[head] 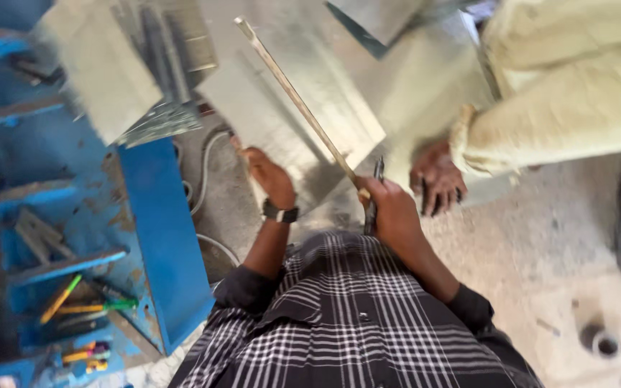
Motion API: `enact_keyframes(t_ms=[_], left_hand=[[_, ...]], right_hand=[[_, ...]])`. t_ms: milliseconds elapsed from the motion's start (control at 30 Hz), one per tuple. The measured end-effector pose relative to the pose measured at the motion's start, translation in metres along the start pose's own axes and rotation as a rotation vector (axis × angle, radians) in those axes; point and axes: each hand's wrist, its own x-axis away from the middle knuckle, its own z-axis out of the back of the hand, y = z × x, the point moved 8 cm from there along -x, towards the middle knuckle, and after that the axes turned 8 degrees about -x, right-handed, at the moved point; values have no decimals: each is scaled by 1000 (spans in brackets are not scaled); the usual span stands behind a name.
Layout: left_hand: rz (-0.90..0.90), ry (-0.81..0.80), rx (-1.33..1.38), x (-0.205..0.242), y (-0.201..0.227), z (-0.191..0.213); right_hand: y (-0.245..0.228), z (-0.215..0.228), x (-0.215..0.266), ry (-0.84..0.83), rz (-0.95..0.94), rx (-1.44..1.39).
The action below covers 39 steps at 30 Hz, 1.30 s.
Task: The person measures and marks multiple rectangular metal sheets using a metal ruler and a black marker. They place the ruler on each sheet, draw a straight line, and then move the sheet to a stack. A second person is visible nearby, occasionally handling the sheets.
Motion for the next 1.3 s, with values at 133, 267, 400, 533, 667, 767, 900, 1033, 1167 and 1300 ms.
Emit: enact_keyframes(t_ms=[133, 267, 400, 533, 667, 767, 900, 1033, 1167, 1300], left_hand=[[223, -29, 268, -7, 45, -15], [174, -37, 304, -21, 100, -10], [219, -3, 292, -27, 104, -4], [235, 47, 277, -24, 79, 1], [258, 84, 247, -17, 45, 5], [202, 79, 195, -20, 61, 10], [234, 11, 333, -35, 106, 12], [292, -40, 380, -38, 119, 11], [171, -45, 234, -38, 111, 14], [167, -160, 100, -42, 75, 28]], right_hand=[[-21, -21, 0, -107, 85, -41], [-20, -37, 4, -190, 75, 39], [-18, -45, 5, -237, 54, 72], [-23, -46, 5, -210, 110, 70], [-23, -48, 4, -217, 115, 52], [-22, -49, 6, -224, 106, 34], [-20, -52, 5, -232, 97, 43], [-16, -54, 6, -243, 95, 56], [5, -58, 1, -287, -80, 148], [20, -12, -11, 2, 45, 475]])
